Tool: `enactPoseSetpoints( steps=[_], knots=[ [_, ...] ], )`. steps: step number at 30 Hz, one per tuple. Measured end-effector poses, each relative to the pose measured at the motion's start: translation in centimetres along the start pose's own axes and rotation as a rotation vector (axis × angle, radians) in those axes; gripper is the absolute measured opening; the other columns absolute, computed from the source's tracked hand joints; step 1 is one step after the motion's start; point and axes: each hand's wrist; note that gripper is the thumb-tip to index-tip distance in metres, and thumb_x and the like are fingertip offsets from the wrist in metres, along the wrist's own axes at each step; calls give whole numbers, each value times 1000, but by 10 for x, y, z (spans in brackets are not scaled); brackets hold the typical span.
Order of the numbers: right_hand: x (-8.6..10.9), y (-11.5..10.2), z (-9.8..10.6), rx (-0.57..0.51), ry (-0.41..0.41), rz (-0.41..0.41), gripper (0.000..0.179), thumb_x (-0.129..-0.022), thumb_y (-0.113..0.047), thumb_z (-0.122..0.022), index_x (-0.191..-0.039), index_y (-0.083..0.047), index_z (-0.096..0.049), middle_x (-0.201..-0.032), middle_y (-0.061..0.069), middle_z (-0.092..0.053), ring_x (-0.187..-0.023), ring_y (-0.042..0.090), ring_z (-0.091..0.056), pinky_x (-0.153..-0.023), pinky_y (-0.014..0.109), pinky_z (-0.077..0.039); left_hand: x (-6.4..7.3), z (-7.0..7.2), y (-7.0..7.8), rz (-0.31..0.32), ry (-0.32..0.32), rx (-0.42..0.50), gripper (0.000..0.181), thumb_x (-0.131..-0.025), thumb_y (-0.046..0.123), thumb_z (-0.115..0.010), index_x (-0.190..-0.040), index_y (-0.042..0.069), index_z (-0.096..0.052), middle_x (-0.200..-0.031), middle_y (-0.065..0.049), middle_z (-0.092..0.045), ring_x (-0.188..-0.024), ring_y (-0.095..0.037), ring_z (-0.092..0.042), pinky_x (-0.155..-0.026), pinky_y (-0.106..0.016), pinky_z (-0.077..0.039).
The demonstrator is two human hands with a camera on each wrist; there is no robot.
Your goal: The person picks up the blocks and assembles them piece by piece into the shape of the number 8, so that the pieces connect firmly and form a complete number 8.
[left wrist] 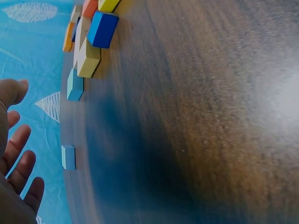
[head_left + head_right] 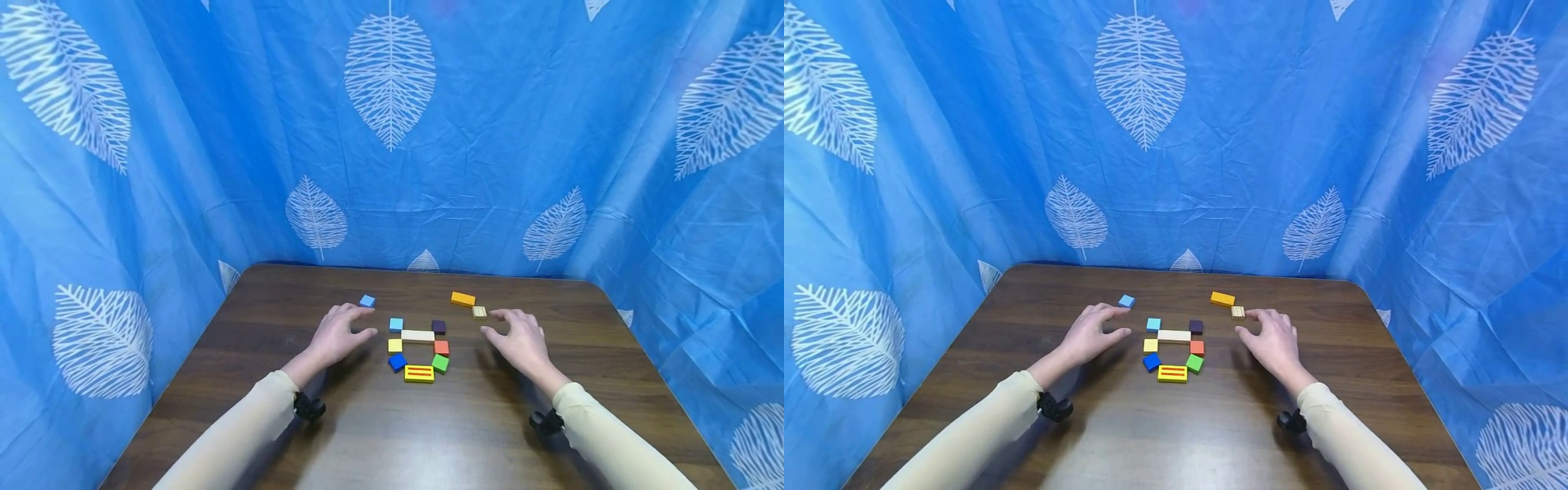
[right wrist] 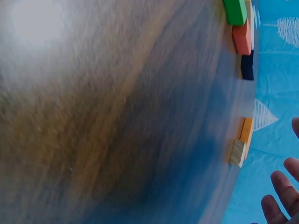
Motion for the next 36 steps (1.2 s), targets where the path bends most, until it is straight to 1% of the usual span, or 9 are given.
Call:
enactPoseSetpoints(
  steps=[3, 6, 12, 16, 20, 24, 28, 31, 36],
  knots=[
    [-5, 4, -2, 10, 13, -9, 50, -93, -38, -73, -130, -5, -67, -129, 20, -62, -124, 46, -45, -96, 62, -32, -4, -2, -1, -4, -22, 5, 48, -94, 39, -76, -137, 21, -67, -133, -4, -62, -125, -28, -51, -103, -52, -43],
    [-10, 7, -5, 27, 9, -25, 50, -93, -37, -74, -130, -4, -66, -128, 20, -63, -122, 46, -45, -94, 61, -33, -9, -5, -2, -10, -43, 12, 47, -94, 38, -75, -138, 21, -66, -134, -4, -62, -125, -28, -51, -102, -52, -44],
    [-20, 10, -11, 62, -50, -96, 58, -93, -43, -71, -133, -2, -63, -131, 22, -61, -120, 45, -45, -95, 62, -35, -18, -11, -4, -21, -100, 18, 48, -94, 38, -75, -138, 19, -66, -125, -4, -64, -116, -24, -53, -95, -48, -47],
    [-27, 9, -15, 56, -88, -143, 61, -93, -47, -71, -133, -2, -62, -131, 22, -59, -120, 44, -45, -97, 63, -36, -25, -15, -5, -15, -127, 1, 48, -94, 41, -75, -137, 21, -66, -122, -1, -65, -115, -22, -53, -96, -46, -47],
    [-33, 7, -20, 47, -112, -162, 62, -94, -47, -70, -134, 0, -61, -131, 23, -58, -118, 45, -45, -96, 62, -37, -31, -20, -7, 0, -148, -7, 47, -94, 42, -74, -136, 22, -66, -124, 0, -67, -117, -22, -52, -98, -46, -46],
    [-36, 8, -23, 33, -117, -187, 64, -92, -47, -71, -134, 0, -60, -131, 24, -57, -118, 45, -45, -96, 62, -38, -35, -25, -9, 7, -167, 8, 45, -95, 41, -73, -135, 22, -67, -125, 0, -67, -117, -23, -52, -99, -46, -46],
    [-38, 10, -27, 24, -119, -220, 66, -92, -48, -72, -134, 0, -60, -131, 24, -56, -118, 45, -45, -99, 61, -37, -39, -26, -10, 0, -182, 20, 45, -94, 39, -74, -135, 20, -67, -124, -2, -67, -116, -23, -53, -100, -46, -45],
    [-39, 11, -30, 31, -112, -237, 66, -91, -49, -71, -134, 0, -60, -131, 24, -56, -119, 45, -45, -100, 62, -36, -41, -28, -11, -4, -194, 28, 46, -94, 39, -74, -134, 18, -67, -122, -2, -67, -116, -23, -54, -101, -46, -45],
    [-41, 12, -34, 52, -95, -257, 67, -91, -51, -71, -132, 0, -62, -128, 24, -57, -117, 45, -46, -97, 61, -36, -46, -33, -14, 3, -207, 49, 45, -94, 38, -75, -133, 19, -67, -118, 0, -67, -114, -22, -54, -102, -46, -45]
  ],
)
Point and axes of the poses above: each hand's wrist, its own x-axis away from the middle knuckle, its own z-axis out of the back of the hand, y = z × x
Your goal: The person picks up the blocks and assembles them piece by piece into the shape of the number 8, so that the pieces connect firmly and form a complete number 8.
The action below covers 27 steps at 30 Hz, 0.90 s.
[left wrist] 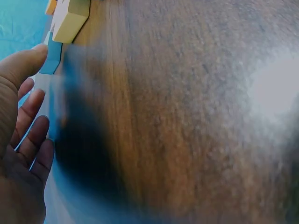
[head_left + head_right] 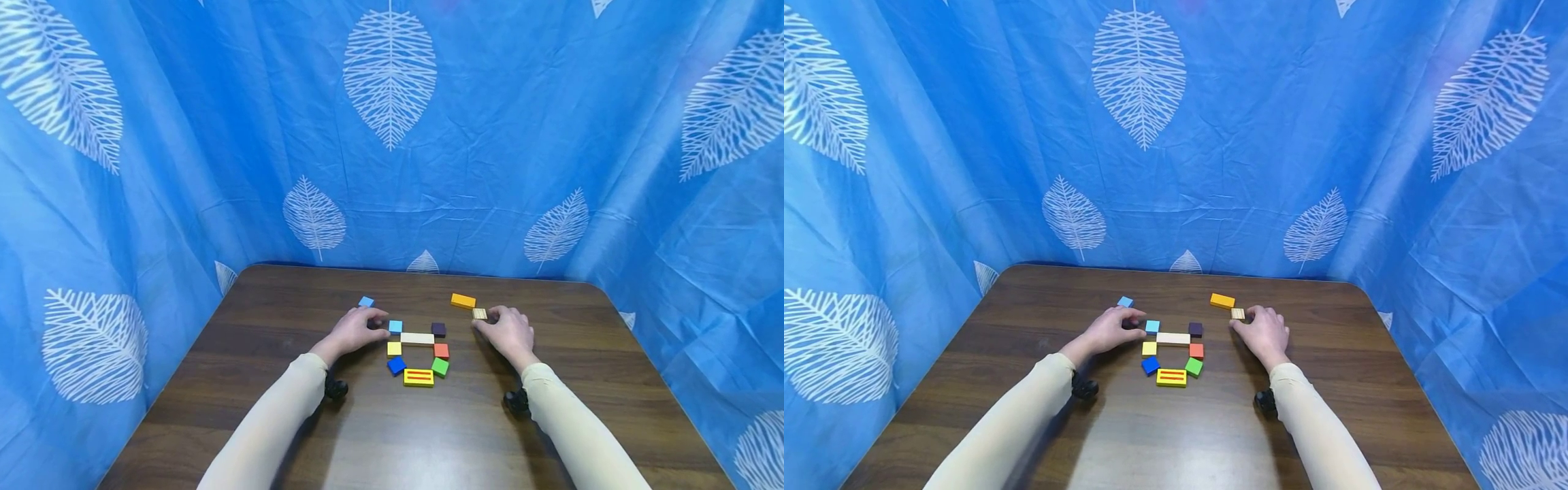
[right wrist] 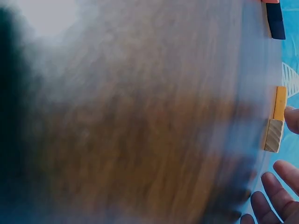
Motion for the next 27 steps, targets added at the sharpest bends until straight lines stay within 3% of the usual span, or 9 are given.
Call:
enactPoseSetpoints(
  steps=[9, 16, 27],
  knots=[
    [-2, -3, -5, 31, 32, -21, 64, -91, -51, -71, -128, 0, -64, -121, 23, -60, -112, 44, -47, -94, 60, -36, -3, -4, 0, -25, 8, -2, 40, -93, 36, -77, -129, 18, -71, -109, 3, -68, -108, -21, -56, -100, -46, -44],
    [-2, -6, -7, 30, 55, -33, 61, -90, -49, -72, -125, 1, -65, -119, 23, -61, -109, 43, -48, -92, 59, -37, -3, -5, 0, -1, 9, 19, 38, -93, 36, -76, -128, 19, -71, -107, 4, -67, -107, -20, -54, -99, -45, -44],
    [-3, -8, -9, 36, 68, -42, 56, -91, -47, -71, -120, 0, -66, -115, 21, -61, -109, 44, -48, -93, 60, -36, -7, -7, -3, -17, 3, -3, 40, -94, 38, -75, -129, 19, -71, -108, 4, -67, -106, -20, -53, -97, -44, -43]
  ],
)
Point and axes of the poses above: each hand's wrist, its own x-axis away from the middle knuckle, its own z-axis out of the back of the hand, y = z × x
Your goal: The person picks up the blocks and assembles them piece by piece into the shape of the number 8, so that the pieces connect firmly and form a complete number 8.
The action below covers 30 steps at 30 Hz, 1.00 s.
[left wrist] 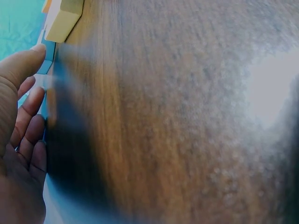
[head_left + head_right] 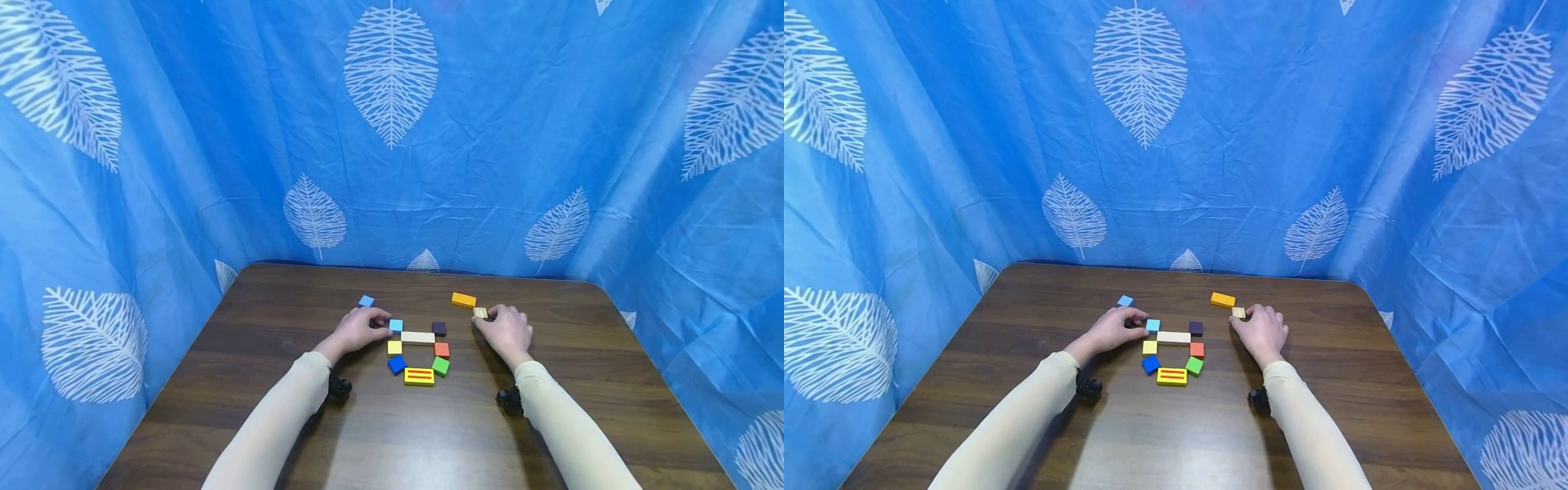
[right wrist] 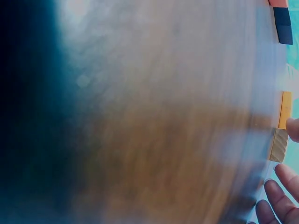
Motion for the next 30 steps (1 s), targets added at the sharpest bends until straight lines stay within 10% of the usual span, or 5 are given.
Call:
enactPoseSetpoints(
  steps=[30],
  knots=[
    [-4, -3, 2, 43, -20, -26, 50, -92, -47, -70, -111, -1, -68, -110, 20, -60, -107, 43, -48, -91, 60, -38, -2, -4, 0, 22, 17, -18, 33, -95, 38, -74, -125, 24, -73, -107, 6, -68, -107, -20, -55, -97, -45, -42]
  ],
)
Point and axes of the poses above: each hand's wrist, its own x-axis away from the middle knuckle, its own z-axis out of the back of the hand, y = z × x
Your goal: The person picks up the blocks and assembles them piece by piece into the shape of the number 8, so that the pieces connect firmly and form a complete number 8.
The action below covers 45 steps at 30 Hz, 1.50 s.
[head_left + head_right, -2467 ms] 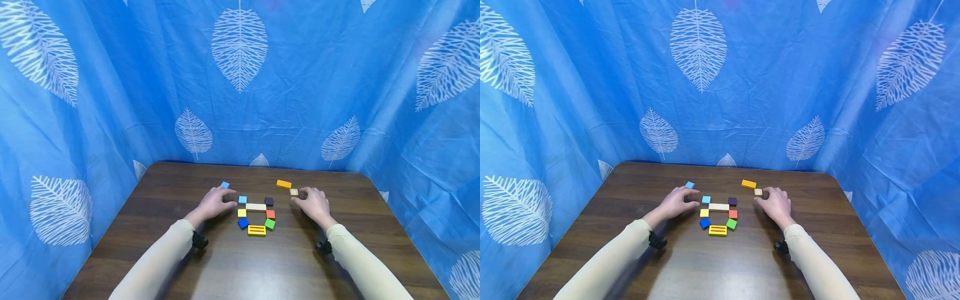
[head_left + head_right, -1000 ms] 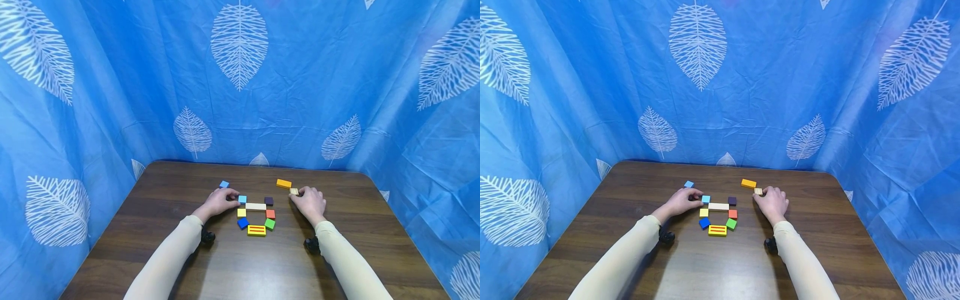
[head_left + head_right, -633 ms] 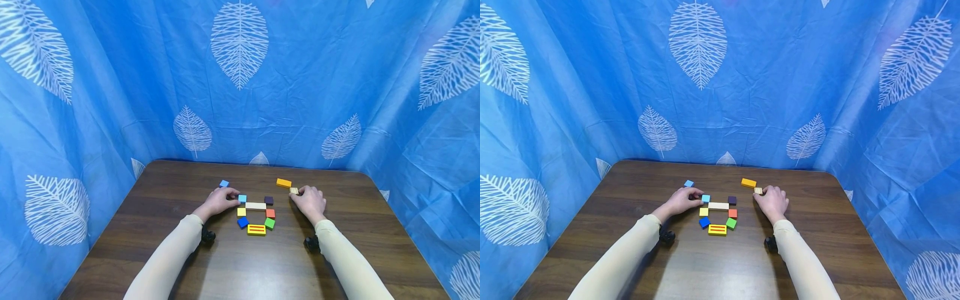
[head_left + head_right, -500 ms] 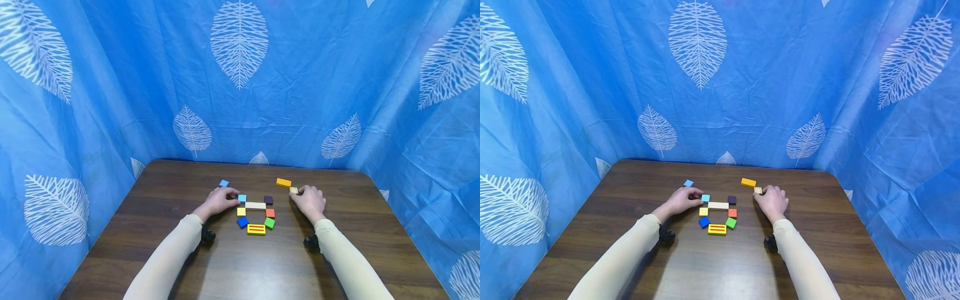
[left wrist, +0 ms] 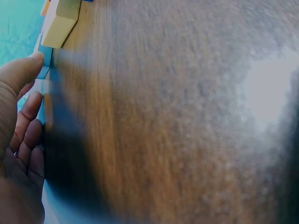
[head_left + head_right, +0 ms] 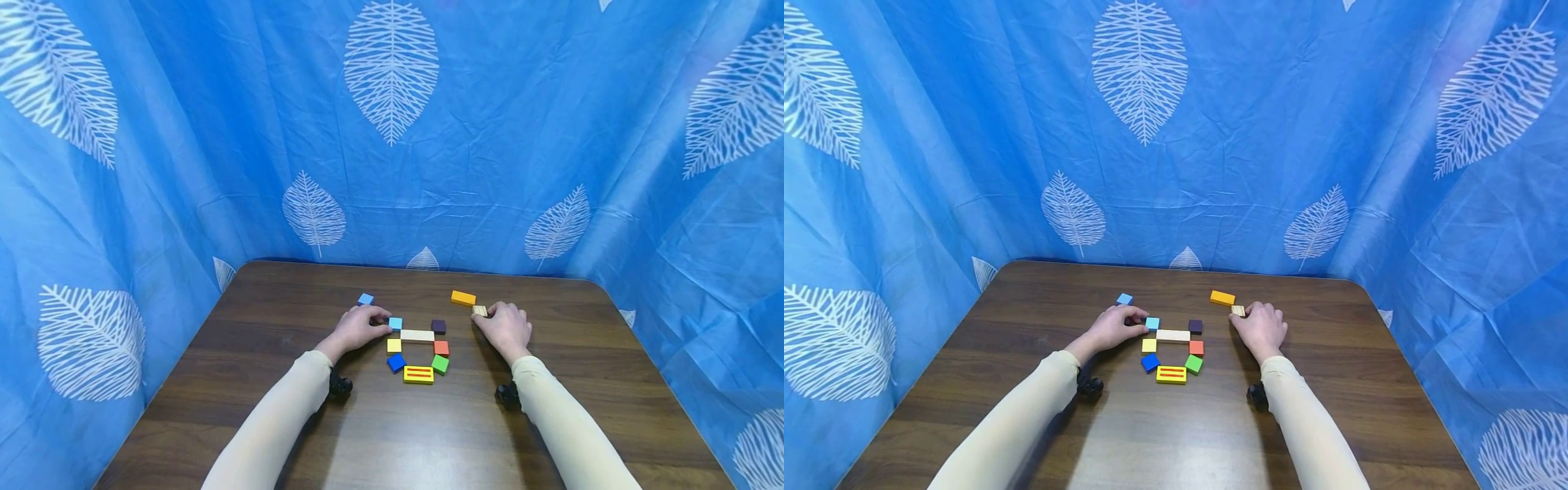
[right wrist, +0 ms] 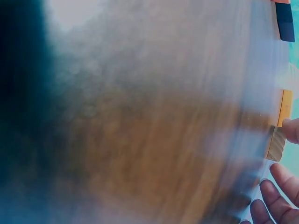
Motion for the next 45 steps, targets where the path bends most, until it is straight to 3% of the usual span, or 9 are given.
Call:
enactPoseSetpoints(
  steps=[23, 33, 45],
  knots=[
    [2, 8, 6, -2, -1, 30, 43, -92, -37, -68, -113, 0, -69, -112, 22, -63, -101, 40, -52, -84, 53, -44, 1, 1, 4, -1, 4, -10, 31, -95, 38, -74, -123, 22, -74, -108, 6, -69, -107, -19, -56, -97, -45, -42],
    [4, 5, 8, -130, -16, 157, 44, -93, -33, -72, -122, -1, -69, -115, 16, -63, -106, 34, -55, -91, 52, -47, 3, 3, 4, 3, 9, -16, 32, -96, 38, -73, -123, 21, -74, -109, 6, -69, -108, -20, -56, -98, -46, -42],
    [-6, -6, -3, -164, -114, 323, 34, -96, -29, -74, -121, -6, -71, -111, 10, -64, -102, 29, -59, -94, 50, -49, 2, 1, 1, -9, 18, -14, 31, -95, 37, -74, -122, 21, -74, -108, 6, -70, -109, -20, -57, -98, -47, -42]
  ],
)
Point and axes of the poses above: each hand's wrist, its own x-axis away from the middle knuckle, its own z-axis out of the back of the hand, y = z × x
